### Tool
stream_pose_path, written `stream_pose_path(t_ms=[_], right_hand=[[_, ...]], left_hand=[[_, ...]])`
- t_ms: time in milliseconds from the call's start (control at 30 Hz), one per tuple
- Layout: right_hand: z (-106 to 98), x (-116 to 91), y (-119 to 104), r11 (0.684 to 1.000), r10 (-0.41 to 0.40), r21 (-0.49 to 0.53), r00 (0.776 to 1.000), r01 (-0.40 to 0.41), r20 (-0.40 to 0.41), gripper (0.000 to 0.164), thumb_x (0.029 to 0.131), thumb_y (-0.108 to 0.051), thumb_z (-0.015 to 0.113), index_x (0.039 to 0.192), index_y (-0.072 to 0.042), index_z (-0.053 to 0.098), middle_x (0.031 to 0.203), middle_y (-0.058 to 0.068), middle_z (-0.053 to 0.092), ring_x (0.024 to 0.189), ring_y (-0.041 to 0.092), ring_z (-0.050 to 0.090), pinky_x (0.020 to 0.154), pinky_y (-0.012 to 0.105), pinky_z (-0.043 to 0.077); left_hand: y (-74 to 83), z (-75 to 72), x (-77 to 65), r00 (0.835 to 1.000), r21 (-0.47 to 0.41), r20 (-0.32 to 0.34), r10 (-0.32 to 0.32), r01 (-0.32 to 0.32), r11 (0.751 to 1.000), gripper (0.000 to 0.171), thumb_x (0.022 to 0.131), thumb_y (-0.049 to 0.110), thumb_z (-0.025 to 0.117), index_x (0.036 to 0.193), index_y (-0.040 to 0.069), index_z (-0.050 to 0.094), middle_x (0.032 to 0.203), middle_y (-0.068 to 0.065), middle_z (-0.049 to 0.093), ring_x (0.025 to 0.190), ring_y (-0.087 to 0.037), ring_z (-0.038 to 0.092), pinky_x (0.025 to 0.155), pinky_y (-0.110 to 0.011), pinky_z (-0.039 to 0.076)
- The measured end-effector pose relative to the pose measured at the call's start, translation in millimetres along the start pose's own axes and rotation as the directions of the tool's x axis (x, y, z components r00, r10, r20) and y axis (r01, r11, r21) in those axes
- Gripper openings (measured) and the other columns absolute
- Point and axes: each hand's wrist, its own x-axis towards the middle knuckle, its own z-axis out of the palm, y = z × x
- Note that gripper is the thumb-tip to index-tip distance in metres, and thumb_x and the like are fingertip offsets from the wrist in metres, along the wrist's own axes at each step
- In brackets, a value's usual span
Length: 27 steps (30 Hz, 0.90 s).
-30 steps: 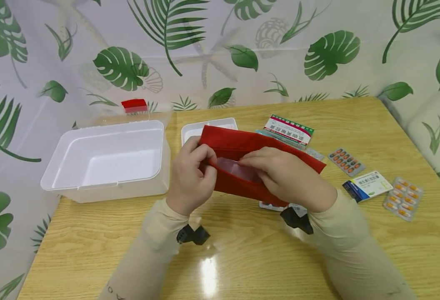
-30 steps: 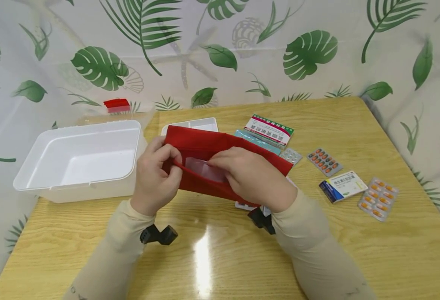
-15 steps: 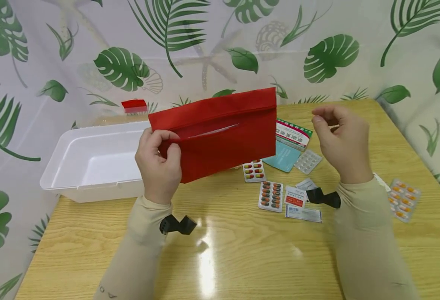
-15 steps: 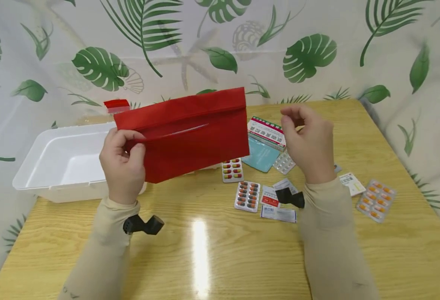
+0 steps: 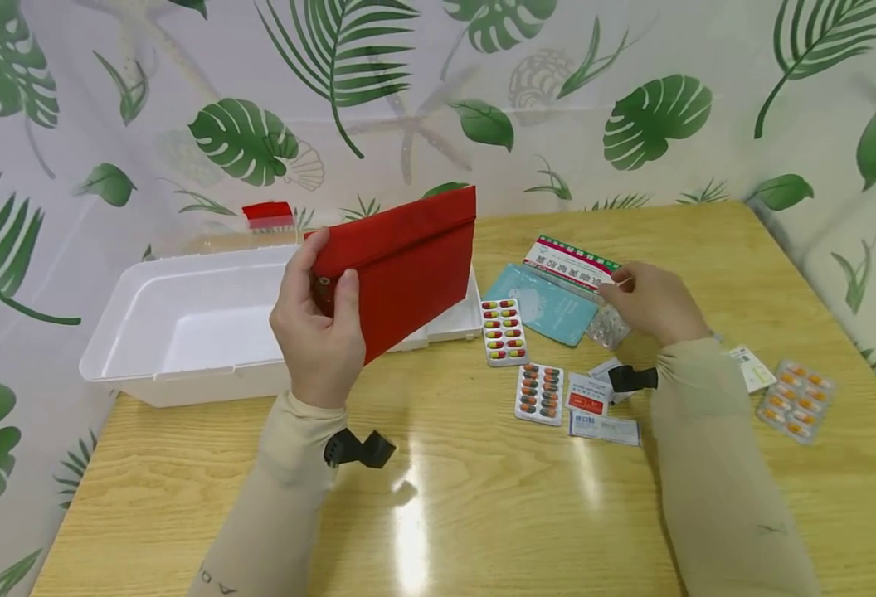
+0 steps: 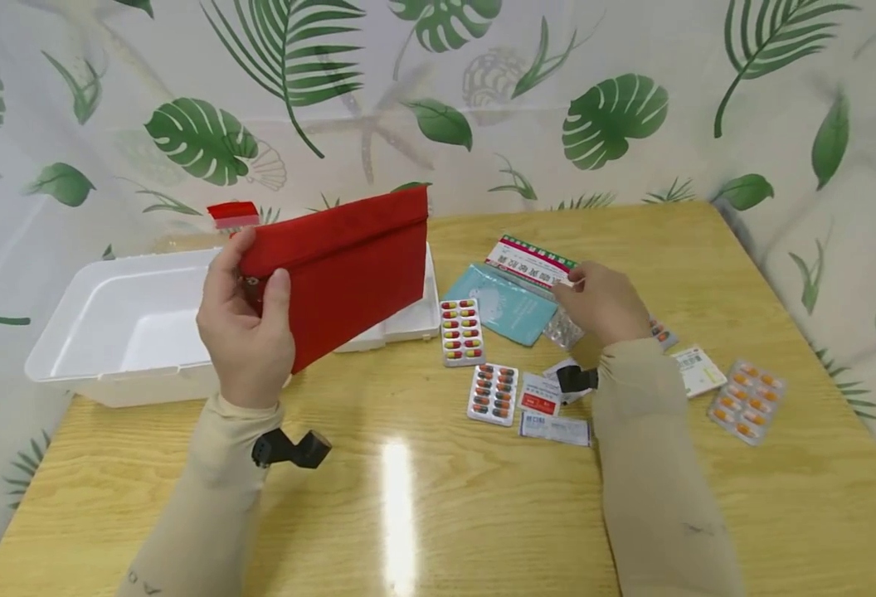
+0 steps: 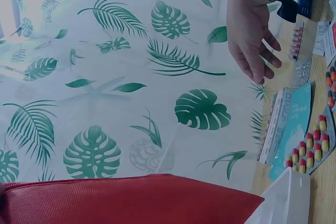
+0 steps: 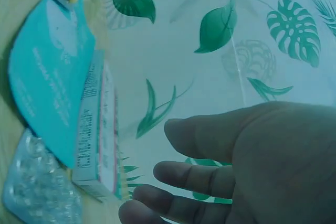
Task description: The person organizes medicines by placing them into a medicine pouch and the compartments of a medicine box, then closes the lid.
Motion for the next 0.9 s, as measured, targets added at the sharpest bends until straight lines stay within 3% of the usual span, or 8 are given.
stream_pose_path(t_ms=[167, 267, 400, 500, 667, 767, 833, 900], right_hand=[[-9, 7, 3, 1.0, 0.015, -0.024, 1.0, -0.016, -0.019, 0.062, 0.097, -0.047, 0.046, 0.134, 0.003, 0.046, 0.126, 0.027, 0.052, 0.111, 0.044, 0.051, 0.084, 0.055, 0.044], [-13, 20, 2, 0.998, 0.017, -0.06, 1.0, -0.015, 0.021, 0.067, 0.097, -0.049, 0.044, 0.137, 0.005, 0.042, 0.133, 0.03, 0.046, 0.116, 0.047, 0.047, 0.089, 0.058, 0.042], [-13, 37, 9, 0.993, 0.077, -0.094, 0.989, -0.066, 0.127, 0.074, 0.096, -0.048, 0.047, 0.141, 0.008, 0.033, 0.139, 0.035, 0.036, 0.119, 0.051, 0.042, 0.09, 0.06, 0.041], [-9, 46, 16, 0.989, 0.124, -0.102, 0.977, -0.107, 0.176, 0.085, 0.093, -0.051, 0.051, 0.145, 0.01, 0.023, 0.141, 0.038, 0.029, 0.121, 0.053, 0.038, 0.091, 0.062, 0.04], [3, 61, 25, 0.981, 0.152, -0.147, 0.971, -0.126, 0.183, 0.107, 0.085, -0.064, 0.056, 0.147, 0.011, 0.013, 0.143, 0.04, 0.025, 0.124, 0.053, 0.036, 0.093, 0.061, 0.04], [9, 67, 26, 0.976, 0.16, -0.175, 0.969, -0.128, 0.186, 0.101, 0.084, -0.067, 0.056, 0.139, 0.013, 0.032, 0.131, 0.037, 0.042, 0.105, 0.044, 0.052, 0.079, 0.05, 0.049], [11, 68, 26, 0.976, 0.156, -0.182, 0.97, -0.122, 0.188, 0.087, 0.084, -0.065, 0.057, 0.123, 0.013, 0.05, 0.111, 0.03, 0.054, 0.086, 0.035, 0.055, 0.066, 0.043, 0.05], [12, 69, 26, 0.975, 0.159, -0.182, 0.971, -0.127, 0.176, 0.077, 0.083, -0.064, 0.06, 0.105, 0.01, 0.057, 0.092, 0.022, 0.055, 0.073, 0.029, 0.052, 0.058, 0.038, 0.046]], left_hand=[[1.7, 0.1, -2.3, 1.0, -0.108, -0.015, -0.015, 0.014, 0.994, 0.041, 0.091, 0.001, 0.05, 0.132, -0.002, 0.047, 0.091, -0.015, 0.063, 0.078, -0.023, 0.057, 0.066, -0.028, 0.049], [1.5, -1.9, -3.3, 0.999, -0.093, -0.048, -0.026, 0.021, 0.995, 0.028, 0.09, 0.001, 0.05, 0.116, -0.006, 0.052, 0.089, -0.014, 0.064, 0.075, -0.023, 0.059, 0.065, -0.028, 0.051], [1.3, -3.7, -5.5, 0.996, -0.068, -0.078, -0.036, 0.03, 0.997, 0.013, 0.09, 0.001, 0.05, 0.098, -0.01, 0.049, 0.085, -0.012, 0.061, 0.068, -0.021, 0.057, 0.06, -0.026, 0.05], [1.3, -4.0, -6.2, 0.996, -0.068, -0.089, -0.03, 0.024, 0.997, 0.011, 0.09, 0.001, 0.049, 0.095, -0.009, 0.048, 0.083, -0.012, 0.058, 0.066, -0.021, 0.056, 0.059, -0.025, 0.048], [1.4, -5.3, -6.7, 0.992, -0.12, -0.121, -0.028, 0.013, 0.993, 0.01, 0.09, 0.001, 0.05, 0.1, -0.003, 0.048, 0.091, -0.011, 0.059, 0.073, -0.024, 0.057, 0.063, -0.028, 0.049], [1.4, -6.3, -6.8, 0.991, -0.174, -0.13, -0.043, 0.02, 0.985, 0.023, 0.09, 0.0, 0.05, 0.112, 0.002, 0.044, 0.094, -0.012, 0.061, 0.076, -0.027, 0.057, 0.065, -0.031, 0.048], [0.6, -6.8, -6.8, 0.99, -0.194, -0.132, -0.039, 0.013, 0.981, 0.03, 0.09, 0.0, 0.05, 0.118, 0.004, 0.04, 0.094, -0.013, 0.062, 0.075, -0.029, 0.056, 0.065, -0.033, 0.048], [-0.4, -7.5, -6.9, 0.992, -0.183, -0.128, -0.012, -0.012, 0.983, 0.031, 0.091, 0.001, 0.05, 0.12, 0.003, 0.039, 0.094, -0.014, 0.063, 0.075, -0.029, 0.057, 0.066, -0.033, 0.049]])
